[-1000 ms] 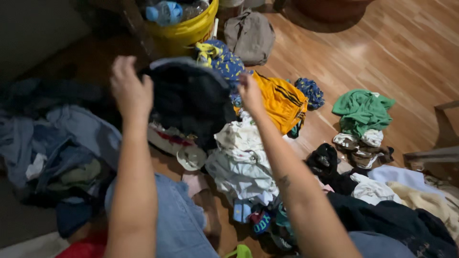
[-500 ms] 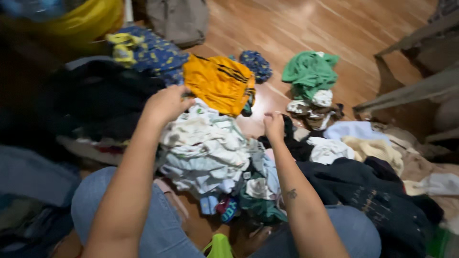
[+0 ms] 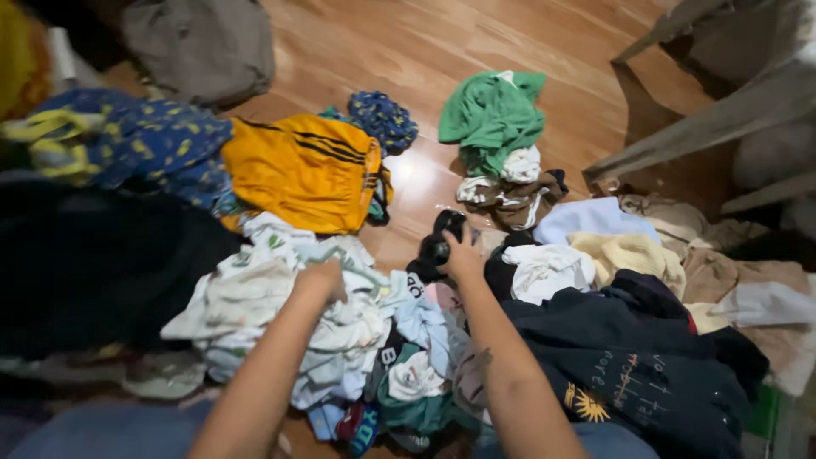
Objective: The person sorts laundry on the floor, picking up various items of clothing from a large pile and moving them into smaller groups.
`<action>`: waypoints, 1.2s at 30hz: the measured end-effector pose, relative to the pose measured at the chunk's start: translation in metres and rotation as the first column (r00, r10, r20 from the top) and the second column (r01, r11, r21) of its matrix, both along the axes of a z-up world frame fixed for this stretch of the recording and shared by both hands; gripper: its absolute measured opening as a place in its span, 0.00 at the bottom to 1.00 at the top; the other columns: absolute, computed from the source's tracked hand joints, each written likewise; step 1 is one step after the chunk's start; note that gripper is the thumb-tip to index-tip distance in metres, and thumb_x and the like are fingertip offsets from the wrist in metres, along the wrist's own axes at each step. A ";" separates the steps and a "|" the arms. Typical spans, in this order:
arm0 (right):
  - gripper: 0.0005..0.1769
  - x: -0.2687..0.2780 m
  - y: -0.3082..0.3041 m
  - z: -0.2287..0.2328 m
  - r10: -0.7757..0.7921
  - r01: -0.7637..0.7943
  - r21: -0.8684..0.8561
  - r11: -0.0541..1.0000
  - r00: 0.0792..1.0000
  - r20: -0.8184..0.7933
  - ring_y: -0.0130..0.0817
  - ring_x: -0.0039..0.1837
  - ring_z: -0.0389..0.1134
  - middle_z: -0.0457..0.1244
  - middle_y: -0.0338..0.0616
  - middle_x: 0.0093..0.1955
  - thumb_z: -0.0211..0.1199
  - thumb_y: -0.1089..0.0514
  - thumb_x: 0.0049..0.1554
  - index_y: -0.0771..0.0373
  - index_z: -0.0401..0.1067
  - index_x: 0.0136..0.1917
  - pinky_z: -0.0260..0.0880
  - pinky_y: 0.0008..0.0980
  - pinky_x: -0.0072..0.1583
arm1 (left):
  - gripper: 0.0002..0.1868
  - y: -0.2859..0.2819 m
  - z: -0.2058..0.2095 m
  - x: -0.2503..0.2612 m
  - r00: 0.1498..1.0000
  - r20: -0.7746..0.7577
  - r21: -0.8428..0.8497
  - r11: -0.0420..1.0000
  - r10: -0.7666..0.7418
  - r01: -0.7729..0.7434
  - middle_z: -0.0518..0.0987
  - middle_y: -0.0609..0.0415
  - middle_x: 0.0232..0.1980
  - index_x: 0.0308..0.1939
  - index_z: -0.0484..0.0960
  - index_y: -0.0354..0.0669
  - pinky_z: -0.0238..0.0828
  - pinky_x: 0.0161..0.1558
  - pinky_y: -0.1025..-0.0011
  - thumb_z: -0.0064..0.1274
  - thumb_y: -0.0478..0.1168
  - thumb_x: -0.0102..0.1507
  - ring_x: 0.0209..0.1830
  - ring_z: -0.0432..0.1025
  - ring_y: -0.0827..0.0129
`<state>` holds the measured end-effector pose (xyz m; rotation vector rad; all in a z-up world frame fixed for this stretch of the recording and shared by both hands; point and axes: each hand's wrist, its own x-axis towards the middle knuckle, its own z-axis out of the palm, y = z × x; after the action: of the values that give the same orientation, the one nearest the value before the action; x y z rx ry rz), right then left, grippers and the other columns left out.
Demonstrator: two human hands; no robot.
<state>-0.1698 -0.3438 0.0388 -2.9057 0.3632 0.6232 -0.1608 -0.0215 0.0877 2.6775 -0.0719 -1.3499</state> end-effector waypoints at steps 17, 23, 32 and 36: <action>0.63 0.147 -0.114 0.025 -0.256 0.264 0.009 0.964 0.925 0.282 0.64 0.75 0.59 0.55 0.62 0.77 0.80 0.38 0.41 0.49 0.54 0.83 0.69 0.56 0.66 | 0.26 -0.103 -0.105 0.014 0.869 0.366 -0.479 0.868 0.334 -0.131 0.67 0.40 0.73 0.71 0.69 0.48 0.67 0.63 0.42 0.44 0.49 0.70 0.68 0.65 0.35; 0.78 0.179 -0.096 -0.017 -0.189 0.189 0.026 0.982 0.944 0.270 0.80 0.80 0.38 0.26 0.71 0.83 0.92 0.41 0.25 0.40 0.52 0.82 0.50 0.75 0.67 | 0.46 -0.108 -0.146 -0.019 0.958 0.285 -0.058 0.997 -0.024 0.043 0.37 0.50 0.84 0.80 0.46 0.72 0.58 0.64 0.33 0.54 0.46 0.62 0.77 0.41 0.21; 0.26 0.116 -0.110 -0.057 -0.140 0.117 0.093 0.989 0.937 0.320 0.56 0.67 0.67 0.65 0.53 0.68 0.72 0.58 0.47 0.52 0.78 0.61 0.70 0.47 0.64 | 0.50 -0.120 -0.120 0.000 0.996 0.058 0.076 0.995 -0.075 0.070 0.25 0.50 0.82 0.81 0.39 0.78 0.61 0.62 0.36 0.54 0.48 0.63 0.77 0.39 0.24; 0.30 0.152 -0.098 0.006 0.140 -0.109 0.119 0.987 0.942 -0.304 0.50 0.56 0.71 0.69 0.54 0.54 0.77 0.52 0.40 0.53 0.76 0.57 0.72 0.44 0.58 | 0.19 -0.109 -0.118 0.026 0.962 0.271 -0.125 0.990 -0.025 0.061 0.66 0.45 0.73 0.65 0.77 0.57 0.69 0.63 0.45 0.48 0.48 0.69 0.64 0.70 0.42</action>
<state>-0.0177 -0.4422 0.0448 -2.7481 0.1756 1.0934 -0.1348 -0.1308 -0.0300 2.7402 -0.2416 -0.9459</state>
